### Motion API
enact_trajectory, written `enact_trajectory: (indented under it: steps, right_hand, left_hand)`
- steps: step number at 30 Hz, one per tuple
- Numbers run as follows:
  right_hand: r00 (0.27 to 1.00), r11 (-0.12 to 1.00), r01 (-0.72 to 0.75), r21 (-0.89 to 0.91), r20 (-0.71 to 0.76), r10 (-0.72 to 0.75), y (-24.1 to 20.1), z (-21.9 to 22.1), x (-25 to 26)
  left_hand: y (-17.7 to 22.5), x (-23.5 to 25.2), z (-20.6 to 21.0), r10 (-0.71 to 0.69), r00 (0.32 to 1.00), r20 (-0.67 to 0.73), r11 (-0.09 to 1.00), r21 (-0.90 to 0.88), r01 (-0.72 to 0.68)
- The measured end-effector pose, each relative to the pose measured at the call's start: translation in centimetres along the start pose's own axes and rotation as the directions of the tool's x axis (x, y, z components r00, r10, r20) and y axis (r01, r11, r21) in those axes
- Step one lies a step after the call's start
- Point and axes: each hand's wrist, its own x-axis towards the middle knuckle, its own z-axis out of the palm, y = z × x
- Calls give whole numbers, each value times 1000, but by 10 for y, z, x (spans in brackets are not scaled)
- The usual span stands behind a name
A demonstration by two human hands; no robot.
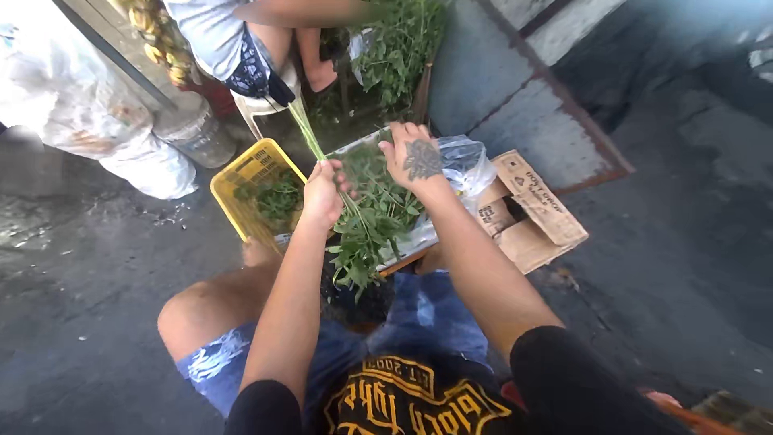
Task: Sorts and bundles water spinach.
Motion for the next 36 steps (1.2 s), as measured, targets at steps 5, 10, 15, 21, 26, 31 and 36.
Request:
enact_trajectory:
  steps: [5, 10, 15, 21, 26, 31, 36]
  right_hand:
    - [895, 744, -162, 648, 414, -165, -3, 51, -47]
    - [811, 302, -500, 811, 562, -166, -5, 61, -60]
    - [705, -160, -620, 768, 456, -543, 5, 63, -54]
    - [637, -318, -694, 646, 344, -690, 10, 70, -60]
    - [654, -280, -632, 723, 303, -693, 14, 78, -66]
    - [818, 180, -446, 877, 481, -315, 12, 55, -72]
    - [906, 358, -270, 894, 362, -220, 14, 61, -53]
  left_hand:
    - [1, 9, 14, -35, 999, -1, 981, -192, 34]
    - [11, 17, 9, 47, 991, 127, 998, -48, -41]
    - [16, 19, 5, 159, 898, 410, 973, -219, -72]
    - [11, 12, 8, 165, 878, 450, 969, -239, -59]
    - [10, 8, 13, 137, 890, 434, 979, -199, -53]
    - [15, 7, 13, 186, 902, 389, 982, -100, -159]
    - [27, 19, 14, 246, 947, 206, 969, -37, -244]
